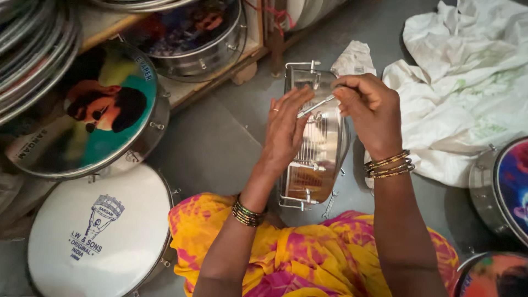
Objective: The person fits a metal rim onto a drum shell and uses a small wrench to tighten the lugs and bolts around the perimeter.
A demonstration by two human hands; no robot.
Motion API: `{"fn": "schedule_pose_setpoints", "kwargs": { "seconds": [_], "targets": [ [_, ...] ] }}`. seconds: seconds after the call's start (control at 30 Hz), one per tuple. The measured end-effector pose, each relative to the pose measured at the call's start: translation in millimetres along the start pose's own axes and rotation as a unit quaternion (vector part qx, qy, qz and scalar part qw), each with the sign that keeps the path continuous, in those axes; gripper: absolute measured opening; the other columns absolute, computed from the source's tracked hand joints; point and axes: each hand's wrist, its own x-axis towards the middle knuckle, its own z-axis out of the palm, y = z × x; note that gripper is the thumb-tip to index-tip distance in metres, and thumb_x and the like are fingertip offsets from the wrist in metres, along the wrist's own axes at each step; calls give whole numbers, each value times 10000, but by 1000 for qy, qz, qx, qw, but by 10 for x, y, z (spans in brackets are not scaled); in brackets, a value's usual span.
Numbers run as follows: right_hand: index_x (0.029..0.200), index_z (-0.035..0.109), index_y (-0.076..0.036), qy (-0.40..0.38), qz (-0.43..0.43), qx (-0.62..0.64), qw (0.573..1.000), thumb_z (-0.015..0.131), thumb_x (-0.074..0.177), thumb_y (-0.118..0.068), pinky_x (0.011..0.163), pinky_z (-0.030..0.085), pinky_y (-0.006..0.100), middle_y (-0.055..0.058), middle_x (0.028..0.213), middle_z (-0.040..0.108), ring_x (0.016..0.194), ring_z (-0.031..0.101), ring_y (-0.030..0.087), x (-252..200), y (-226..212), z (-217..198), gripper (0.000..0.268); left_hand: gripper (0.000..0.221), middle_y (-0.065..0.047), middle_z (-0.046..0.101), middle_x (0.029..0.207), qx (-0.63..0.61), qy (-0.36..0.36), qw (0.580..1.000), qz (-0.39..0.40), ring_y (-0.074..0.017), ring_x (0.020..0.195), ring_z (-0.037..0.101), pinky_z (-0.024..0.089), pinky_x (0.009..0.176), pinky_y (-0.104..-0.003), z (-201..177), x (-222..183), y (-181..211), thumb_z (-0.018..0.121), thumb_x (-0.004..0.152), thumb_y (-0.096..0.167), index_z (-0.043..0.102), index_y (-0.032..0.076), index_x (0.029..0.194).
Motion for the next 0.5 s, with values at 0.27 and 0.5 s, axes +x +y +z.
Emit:
{"fn": "schedule_pose_setpoints", "kwargs": {
  "seconds": [0.27,0.5],
  "targets": [
    [1213,685,43,-18,53,106,993,682,938,-6,746,592,213,34,994,724,794,674,60,25,272,82,279,132,-73,733,1182,-4,37,999,15,-307,1333,611,365,1170,-548,143,27,-84,628,1034,138,697,81,1132],
    [1179,724,16,2,14,-2,1000,695,994,-26,731,563,218,28,1061,643,883,654,59,-132,399,309,192,123,-122,704,1191,-11,32,999,9,-336,1323,611,386,1147,-514,236,14,-42,600,1030,87,667,37,1121]
  ]
}}
